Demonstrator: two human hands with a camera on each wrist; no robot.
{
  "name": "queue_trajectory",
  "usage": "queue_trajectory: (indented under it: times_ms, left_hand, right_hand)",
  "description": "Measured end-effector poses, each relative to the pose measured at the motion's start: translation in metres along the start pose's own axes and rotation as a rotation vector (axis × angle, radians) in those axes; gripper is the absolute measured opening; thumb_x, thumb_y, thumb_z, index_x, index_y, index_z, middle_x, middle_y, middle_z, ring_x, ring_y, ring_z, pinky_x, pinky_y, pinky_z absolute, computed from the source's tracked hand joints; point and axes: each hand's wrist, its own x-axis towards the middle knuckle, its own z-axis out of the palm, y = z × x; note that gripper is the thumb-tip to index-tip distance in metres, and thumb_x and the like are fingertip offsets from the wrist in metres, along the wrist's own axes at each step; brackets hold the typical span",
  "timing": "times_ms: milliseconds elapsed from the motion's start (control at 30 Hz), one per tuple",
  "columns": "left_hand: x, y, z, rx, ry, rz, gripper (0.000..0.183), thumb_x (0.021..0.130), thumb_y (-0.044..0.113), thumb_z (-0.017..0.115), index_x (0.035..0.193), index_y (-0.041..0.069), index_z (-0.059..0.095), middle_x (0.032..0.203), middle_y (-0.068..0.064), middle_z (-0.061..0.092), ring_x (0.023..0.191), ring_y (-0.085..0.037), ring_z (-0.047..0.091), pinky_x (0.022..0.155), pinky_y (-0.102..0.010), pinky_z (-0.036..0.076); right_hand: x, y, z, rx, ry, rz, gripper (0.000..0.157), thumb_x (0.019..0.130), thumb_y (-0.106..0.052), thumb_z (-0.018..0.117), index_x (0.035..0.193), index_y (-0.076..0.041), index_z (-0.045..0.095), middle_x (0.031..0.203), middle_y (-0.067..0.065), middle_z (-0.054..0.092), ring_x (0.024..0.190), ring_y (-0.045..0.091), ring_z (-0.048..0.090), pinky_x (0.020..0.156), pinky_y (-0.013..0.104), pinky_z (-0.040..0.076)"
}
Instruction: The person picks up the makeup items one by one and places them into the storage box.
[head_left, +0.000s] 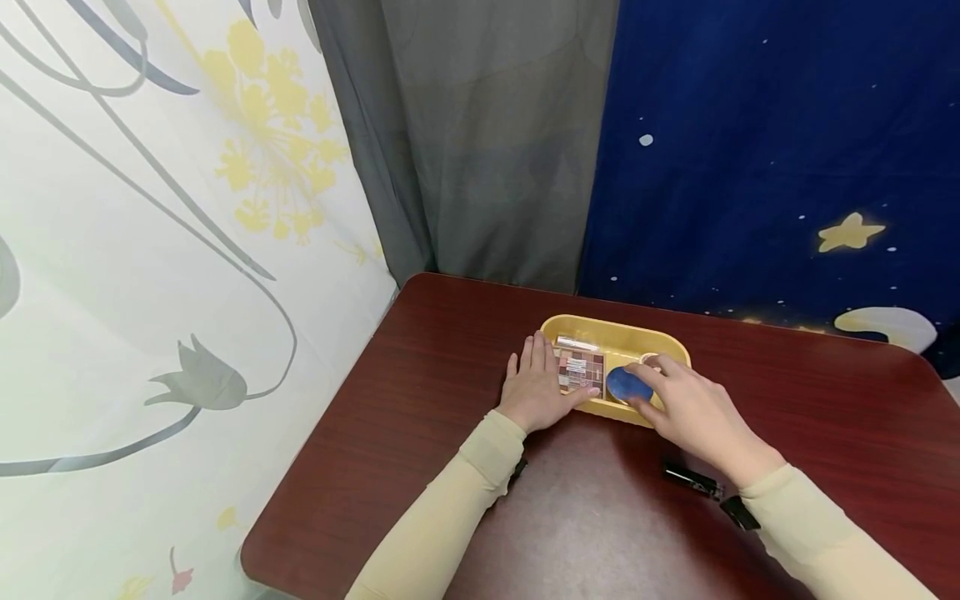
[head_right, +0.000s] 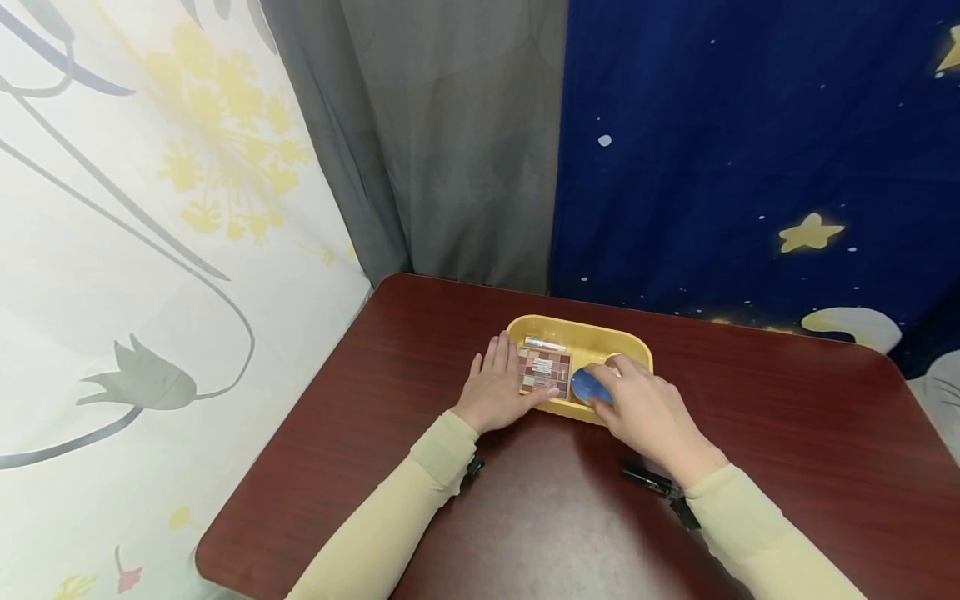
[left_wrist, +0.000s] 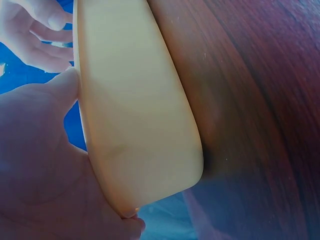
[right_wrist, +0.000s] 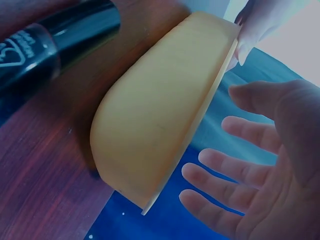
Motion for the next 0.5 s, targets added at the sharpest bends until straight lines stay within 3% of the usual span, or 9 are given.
queue_trajectory:
  times_ms: [267, 500]
  left_hand:
    - [-0.004, 0.001, -0.003, 0.005, 0.017, -0.002, 0.114, 0.087, 0.085, 0.038, 0.16, 0.001, 0.015, 0.168, -0.015, 0.005, 0.154, -0.029, 0.006, 0.12, -0.05, 0.016]
    - [-0.003, 0.002, -0.003, -0.007, 0.014, -0.01, 0.115, 0.086, 0.085, 0.04, 0.16, 0.001, 0.013, 0.168, -0.015, 0.003, 0.154, -0.028, 0.005, 0.12, -0.05, 0.014]
  right_hand:
    - [-0.013, -0.002, -0.006, -0.019, 0.04, -0.022, 0.049, 0.081, -0.029, 0.084, 0.125, -0.017, 0.067, 0.12, 0.008, 0.062, 0.09, 0.026, 0.064, 0.046, 0.038, 0.049]
    - [-0.026, -0.003, -0.013, -0.029, 0.052, -0.017, 0.051, 0.08, -0.027, 0.083, 0.128, -0.017, 0.068, 0.117, 0.007, 0.061, 0.088, 0.025, 0.06, 0.048, 0.041, 0.05]
